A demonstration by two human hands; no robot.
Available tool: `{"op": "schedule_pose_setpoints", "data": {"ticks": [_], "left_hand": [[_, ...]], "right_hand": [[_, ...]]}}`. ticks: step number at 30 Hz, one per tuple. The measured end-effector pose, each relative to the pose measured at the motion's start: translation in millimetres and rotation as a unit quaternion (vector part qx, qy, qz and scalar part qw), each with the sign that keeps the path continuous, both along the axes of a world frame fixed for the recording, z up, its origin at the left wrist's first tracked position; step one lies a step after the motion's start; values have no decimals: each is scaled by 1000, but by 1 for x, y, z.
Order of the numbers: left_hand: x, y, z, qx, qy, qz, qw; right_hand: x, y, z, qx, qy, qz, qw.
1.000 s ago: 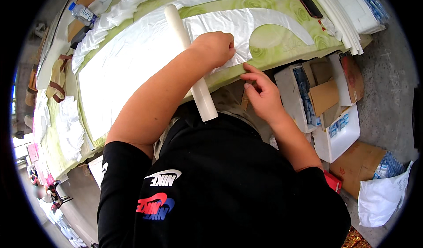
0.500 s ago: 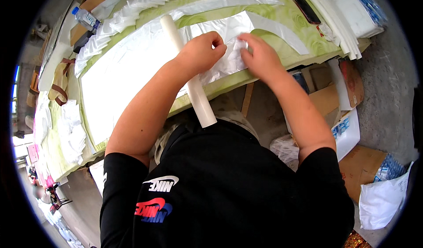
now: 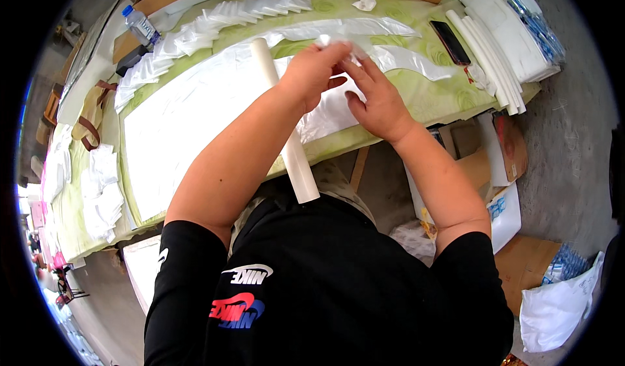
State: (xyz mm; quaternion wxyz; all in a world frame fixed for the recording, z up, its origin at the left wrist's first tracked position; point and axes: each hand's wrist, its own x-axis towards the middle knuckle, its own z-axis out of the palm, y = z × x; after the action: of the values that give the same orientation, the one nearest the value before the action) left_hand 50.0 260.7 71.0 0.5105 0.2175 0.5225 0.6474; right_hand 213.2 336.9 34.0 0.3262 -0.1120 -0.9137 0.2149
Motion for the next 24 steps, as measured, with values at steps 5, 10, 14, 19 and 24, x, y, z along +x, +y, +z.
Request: {"op": "schedule_pose_setpoints", "data": {"ticks": [5,10,14,19,24], "left_hand": [[-46,-72,6,36,24,62,997],[-138,-212,-38,-190,341,224,893],[-163,-298,-65,-323,615,209,688],[-174,-316,-74,-477,640,106,593],[-192,-322,-75,-466,662,90,581]], "right_hand": [[16,-5,-10,-170,64,18,983],[28,-9,-26,-54,0,-31,998],[7,-6,-33,85,-34,-20,996],[-9,7,-45,89,-139,-48,985],[-11,-2,-47,84,-148,-62,983]]}}
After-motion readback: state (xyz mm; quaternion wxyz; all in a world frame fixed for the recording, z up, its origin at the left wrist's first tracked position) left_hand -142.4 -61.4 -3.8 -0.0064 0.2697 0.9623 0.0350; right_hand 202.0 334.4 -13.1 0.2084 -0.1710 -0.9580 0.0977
